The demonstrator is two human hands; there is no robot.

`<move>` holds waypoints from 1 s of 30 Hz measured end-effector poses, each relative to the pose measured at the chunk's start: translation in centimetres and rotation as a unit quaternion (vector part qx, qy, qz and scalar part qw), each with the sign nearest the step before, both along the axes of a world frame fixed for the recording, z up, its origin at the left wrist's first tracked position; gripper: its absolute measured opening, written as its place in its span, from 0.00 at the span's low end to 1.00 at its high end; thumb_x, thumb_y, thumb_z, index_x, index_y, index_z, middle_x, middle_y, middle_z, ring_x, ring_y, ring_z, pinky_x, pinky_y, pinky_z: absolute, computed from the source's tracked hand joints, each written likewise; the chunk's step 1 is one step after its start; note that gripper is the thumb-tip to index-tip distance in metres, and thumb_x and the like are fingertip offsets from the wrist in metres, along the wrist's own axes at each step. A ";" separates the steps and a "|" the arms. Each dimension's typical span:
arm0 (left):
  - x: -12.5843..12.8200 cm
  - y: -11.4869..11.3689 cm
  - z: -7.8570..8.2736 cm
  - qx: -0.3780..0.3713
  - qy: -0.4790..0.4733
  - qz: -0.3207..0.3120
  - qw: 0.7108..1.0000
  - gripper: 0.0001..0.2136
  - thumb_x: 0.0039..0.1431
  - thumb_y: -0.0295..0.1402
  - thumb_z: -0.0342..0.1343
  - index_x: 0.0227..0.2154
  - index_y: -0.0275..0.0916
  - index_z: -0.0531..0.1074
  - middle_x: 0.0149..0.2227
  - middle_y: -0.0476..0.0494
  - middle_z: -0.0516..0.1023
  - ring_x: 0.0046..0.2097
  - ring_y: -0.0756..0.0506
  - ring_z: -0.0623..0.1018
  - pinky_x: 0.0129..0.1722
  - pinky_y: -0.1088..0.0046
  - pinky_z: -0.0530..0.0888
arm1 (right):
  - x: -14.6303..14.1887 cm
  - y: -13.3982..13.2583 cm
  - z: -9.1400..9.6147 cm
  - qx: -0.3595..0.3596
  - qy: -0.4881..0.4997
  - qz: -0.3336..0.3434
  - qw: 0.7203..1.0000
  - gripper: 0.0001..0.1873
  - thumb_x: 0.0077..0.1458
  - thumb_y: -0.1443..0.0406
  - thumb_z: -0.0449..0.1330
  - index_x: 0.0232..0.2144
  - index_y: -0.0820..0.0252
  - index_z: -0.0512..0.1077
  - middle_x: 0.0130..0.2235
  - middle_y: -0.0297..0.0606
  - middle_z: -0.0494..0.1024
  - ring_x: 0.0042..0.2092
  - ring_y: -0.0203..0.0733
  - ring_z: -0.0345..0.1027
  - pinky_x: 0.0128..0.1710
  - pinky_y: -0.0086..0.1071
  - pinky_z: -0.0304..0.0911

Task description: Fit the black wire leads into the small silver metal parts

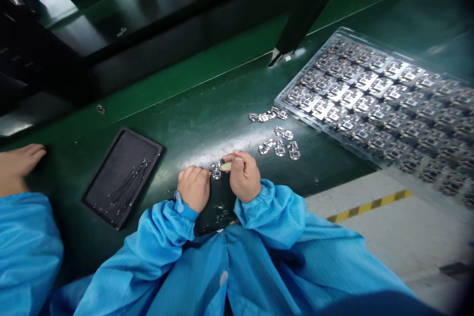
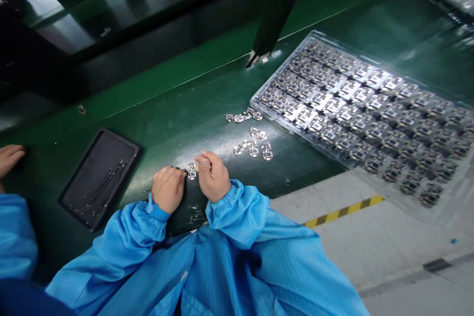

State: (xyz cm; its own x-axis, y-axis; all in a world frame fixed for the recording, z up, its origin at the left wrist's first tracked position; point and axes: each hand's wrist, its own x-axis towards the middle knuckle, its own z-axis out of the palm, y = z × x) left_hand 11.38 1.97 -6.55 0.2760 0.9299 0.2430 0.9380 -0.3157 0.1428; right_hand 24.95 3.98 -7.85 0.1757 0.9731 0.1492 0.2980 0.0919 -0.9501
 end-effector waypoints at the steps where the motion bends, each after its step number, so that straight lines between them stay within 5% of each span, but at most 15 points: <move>1: 0.0 0.0 0.0 0.000 0.001 0.000 1.000 0.07 0.55 0.29 0.46 0.30 0.39 0.69 0.28 0.47 0.73 0.35 0.47 0.68 0.37 0.70 0.62 | 0.0 0.0 0.1 0.003 -0.003 0.004 1.000 0.11 0.55 0.61 0.45 0.40 0.57 0.59 0.34 0.37 0.76 0.29 0.36 0.69 0.32 0.35 0.66; 9: 0.0 0.0 0.0 0.002 0.000 -0.004 1.000 0.07 0.55 0.29 0.46 0.29 0.39 0.69 0.28 0.47 0.73 0.35 0.47 0.69 0.36 0.70 0.62 | 0.1 0.6 1.0 0.097 -0.132 0.018 0.986 0.11 0.56 0.62 0.45 0.34 0.57 0.65 0.31 0.36 0.76 0.35 0.37 0.70 0.36 0.32 0.65; 17: -0.3 -0.1 -0.2 0.004 0.007 -0.008 1.000 0.10 0.55 0.29 0.44 0.25 0.38 0.70 0.28 0.44 0.73 0.34 0.46 0.70 0.34 0.69 0.64 | -1.6 1.6 2.6 0.182 -0.321 0.156 0.916 0.18 0.57 0.62 0.43 0.25 0.59 0.69 0.23 0.37 0.75 0.26 0.38 0.67 0.29 0.30 0.60; 20: -0.4 -0.2 -0.1 -0.004 0.021 -0.016 1.000 0.11 0.55 0.29 0.43 0.25 0.38 0.70 0.26 0.44 0.73 0.33 0.45 0.71 0.33 0.69 0.65 | -1.9 2.1 2.4 0.142 -0.310 0.176 0.924 0.17 0.56 0.61 0.44 0.26 0.59 0.70 0.24 0.38 0.75 0.27 0.37 0.67 0.31 0.30 0.60; 24: -1.0 2.0 0.9 -0.058 0.036 -0.041 0.997 0.13 0.57 0.31 0.40 0.28 0.37 0.71 0.23 0.44 0.73 0.30 0.46 0.72 0.31 0.70 0.67 | -0.6 3.0 2.5 -0.022 -0.158 0.110 0.981 0.18 0.57 0.59 0.41 0.30 0.59 0.67 0.26 0.36 0.75 0.29 0.35 0.68 0.30 0.28 0.61; 26: -1.9 4.5 1.9 -0.068 0.009 0.008 0.998 0.15 0.58 0.33 0.38 0.29 0.36 0.71 0.23 0.44 0.73 0.29 0.46 0.72 0.31 0.70 0.68 | 0.6 3.4 2.8 -0.096 -0.067 0.022 0.993 0.19 0.57 0.56 0.40 0.31 0.58 0.65 0.25 0.33 0.74 0.25 0.33 0.67 0.27 0.27 0.61; 30: -4.3 9.0 3.7 0.073 -0.143 0.266 0.951 0.16 0.58 0.36 0.38 0.38 0.35 0.69 0.38 0.38 0.74 0.42 0.44 0.72 0.42 0.67 0.67 | 3.2 4.1 4.0 -0.142 -0.027 -0.055 0.988 0.21 0.56 0.53 0.39 0.31 0.59 0.65 0.21 0.31 0.71 0.22 0.33 0.65 0.26 0.28 0.60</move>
State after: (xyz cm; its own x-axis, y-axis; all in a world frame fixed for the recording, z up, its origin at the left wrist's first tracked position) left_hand 7.09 11.00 -2.82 -0.3199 0.8701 0.3749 0.9003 0.1559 0.4064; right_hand 28.20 8.08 -3.87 0.2821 0.9525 -0.1151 0.3426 -0.2121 -0.9152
